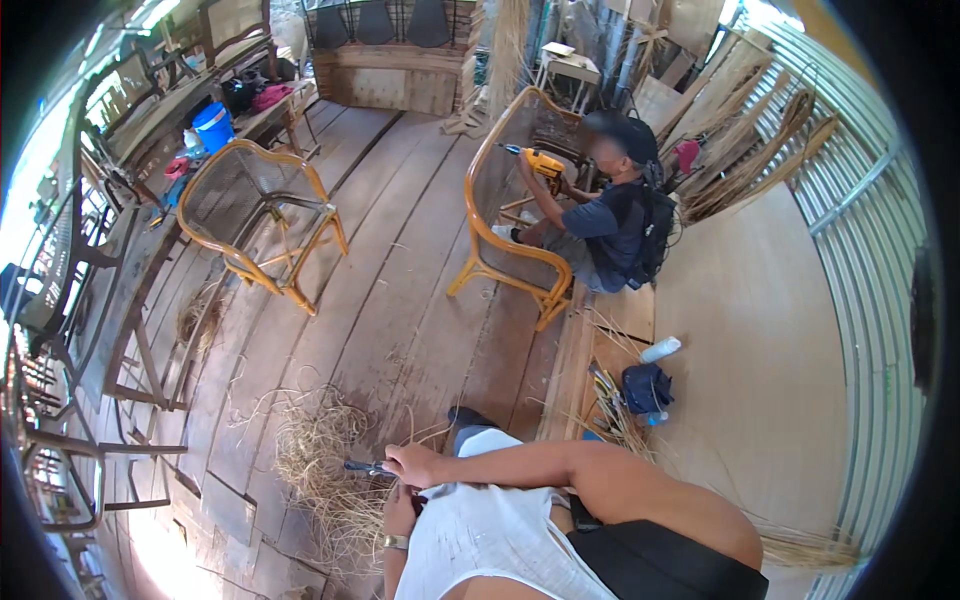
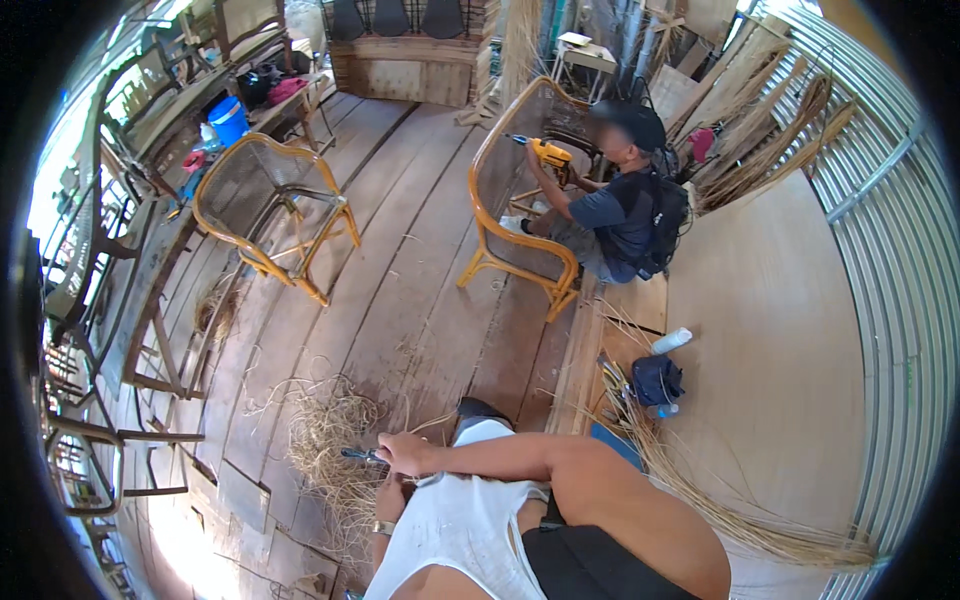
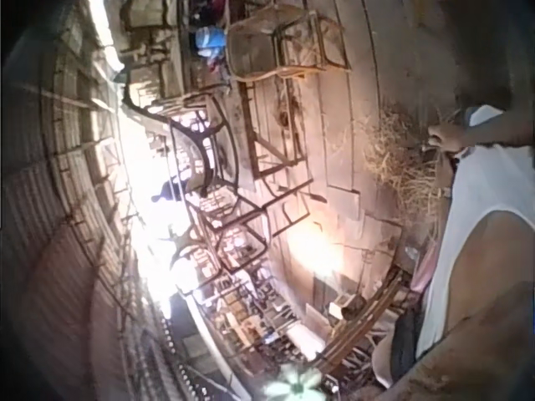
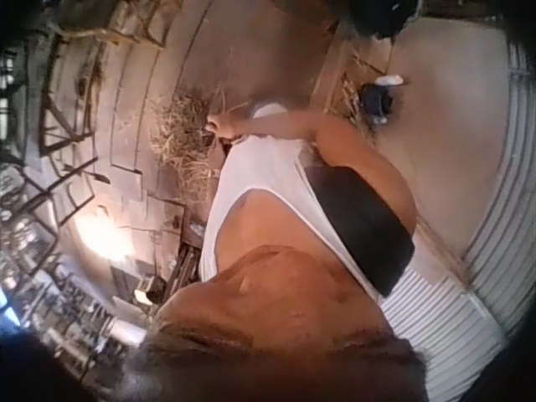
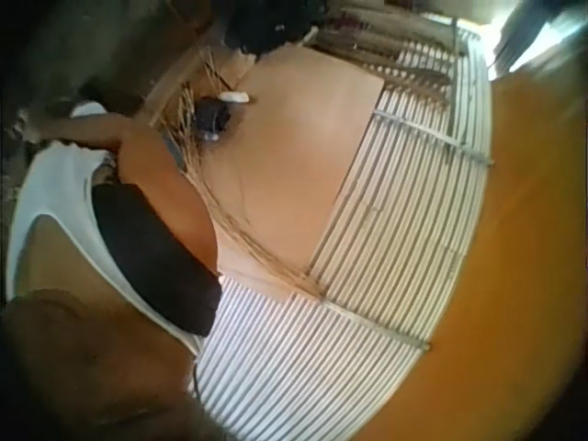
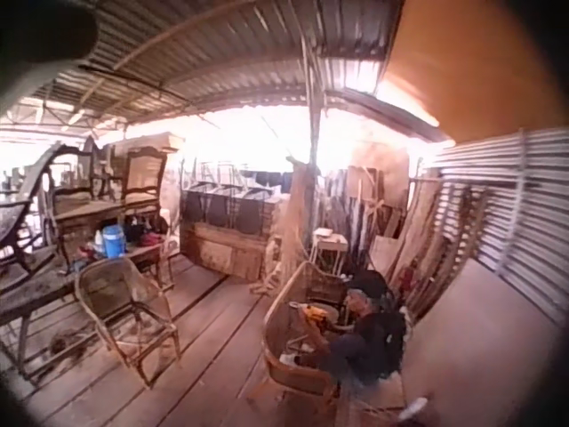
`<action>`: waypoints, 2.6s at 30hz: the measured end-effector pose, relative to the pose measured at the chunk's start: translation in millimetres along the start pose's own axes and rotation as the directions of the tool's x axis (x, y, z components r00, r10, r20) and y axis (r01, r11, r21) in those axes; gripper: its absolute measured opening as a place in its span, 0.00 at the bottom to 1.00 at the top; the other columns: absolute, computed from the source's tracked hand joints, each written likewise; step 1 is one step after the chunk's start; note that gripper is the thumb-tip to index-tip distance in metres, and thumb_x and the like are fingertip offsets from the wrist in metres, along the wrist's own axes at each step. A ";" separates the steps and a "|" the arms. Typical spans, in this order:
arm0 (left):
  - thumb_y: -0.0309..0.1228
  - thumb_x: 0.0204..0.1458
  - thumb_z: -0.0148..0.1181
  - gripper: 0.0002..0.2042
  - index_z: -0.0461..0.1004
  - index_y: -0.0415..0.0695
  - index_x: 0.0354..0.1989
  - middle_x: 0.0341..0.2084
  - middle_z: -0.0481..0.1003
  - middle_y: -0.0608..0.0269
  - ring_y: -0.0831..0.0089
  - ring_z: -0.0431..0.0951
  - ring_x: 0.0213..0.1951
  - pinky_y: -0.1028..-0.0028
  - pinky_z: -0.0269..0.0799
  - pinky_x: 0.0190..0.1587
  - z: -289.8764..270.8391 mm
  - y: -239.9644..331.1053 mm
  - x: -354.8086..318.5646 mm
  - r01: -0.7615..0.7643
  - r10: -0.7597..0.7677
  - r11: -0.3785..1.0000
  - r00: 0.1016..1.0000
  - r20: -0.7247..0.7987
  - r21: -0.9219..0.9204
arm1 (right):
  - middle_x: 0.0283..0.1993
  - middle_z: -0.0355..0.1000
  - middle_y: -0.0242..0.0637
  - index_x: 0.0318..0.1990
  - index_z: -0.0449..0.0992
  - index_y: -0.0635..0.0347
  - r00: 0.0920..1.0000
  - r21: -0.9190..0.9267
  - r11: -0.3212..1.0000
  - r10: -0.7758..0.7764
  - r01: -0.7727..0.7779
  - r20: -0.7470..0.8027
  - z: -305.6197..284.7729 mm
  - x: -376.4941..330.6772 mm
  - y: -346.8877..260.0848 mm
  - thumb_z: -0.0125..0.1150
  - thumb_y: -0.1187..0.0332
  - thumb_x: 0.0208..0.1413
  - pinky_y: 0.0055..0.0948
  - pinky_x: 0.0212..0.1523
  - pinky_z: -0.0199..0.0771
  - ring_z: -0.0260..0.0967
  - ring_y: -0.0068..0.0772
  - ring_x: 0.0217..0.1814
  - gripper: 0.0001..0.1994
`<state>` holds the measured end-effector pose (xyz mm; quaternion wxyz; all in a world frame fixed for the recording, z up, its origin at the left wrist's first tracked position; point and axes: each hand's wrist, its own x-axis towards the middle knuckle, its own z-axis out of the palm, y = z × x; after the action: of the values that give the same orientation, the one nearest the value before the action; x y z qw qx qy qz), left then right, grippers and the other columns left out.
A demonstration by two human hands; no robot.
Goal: The person strips and cuts long, dry natural fibers using a knife and pliers. They repeatedly pull fibers from a bundle, trim them to length, and drop the pieces onto a pile on the floor. The person also picks up and organizes the processed fibers into a neat stack on a nearby table.
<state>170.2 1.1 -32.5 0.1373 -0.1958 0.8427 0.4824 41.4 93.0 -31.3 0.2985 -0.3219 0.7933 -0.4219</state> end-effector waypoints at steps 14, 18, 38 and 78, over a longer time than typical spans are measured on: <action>0.37 0.61 0.46 0.12 0.73 0.43 0.35 0.29 0.77 0.63 0.68 0.76 0.35 0.64 0.71 0.38 -24.7 -80.3 74.8 -0.367 -0.666 -0.303 0.742 -0.080 -0.879 | 0.26 0.72 0.50 0.31 0.70 0.61 0.996 -0.027 0.999 0.042 -0.040 0.076 -130.2 60.0 39.9 0.54 0.59 0.57 0.46 0.30 0.68 0.71 0.53 0.29 0.13; 0.37 0.60 0.48 0.11 0.73 0.43 0.36 0.29 0.76 0.61 0.67 0.74 0.36 0.64 0.71 0.39 -18.7 -206.3 -10.8 -0.357 -0.793 0.006 0.567 -0.222 -0.934 | 0.38 0.74 0.53 0.35 0.75 0.61 0.966 -0.210 0.967 0.185 -0.146 0.180 -200.7 48.0 170.3 0.53 0.59 0.55 0.47 0.41 0.71 0.72 0.53 0.41 0.14; 0.39 0.56 0.52 0.18 0.67 0.39 0.48 0.42 0.71 0.47 0.56 0.73 0.43 0.62 0.70 0.45 -578.2 170.2 -61.5 0.380 0.377 0.859 -0.013 -0.926 0.344 | 0.33 0.71 0.57 0.32 0.69 0.64 0.959 -0.375 0.885 0.227 -0.276 -0.169 -200.4 40.8 162.9 0.51 0.63 0.59 0.54 0.39 0.65 0.68 0.62 0.39 0.12; 0.62 0.56 0.43 0.32 0.76 0.44 0.44 0.38 0.78 0.57 0.64 0.78 0.41 0.68 0.72 0.47 11.4 -18.3 87.1 0.282 -0.444 0.463 0.894 0.056 -0.840 | 0.19 0.69 0.37 0.29 0.69 0.61 0.959 0.293 0.945 0.206 -0.144 -0.194 -138.3 62.8 111.4 0.53 0.62 0.61 0.26 0.10 0.58 0.61 0.22 0.10 0.13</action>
<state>102.0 -14.6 -88.6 0.0552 -0.4525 0.4595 0.7623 -129.1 159.8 -75.5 0.2865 -0.1562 0.7805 -0.5332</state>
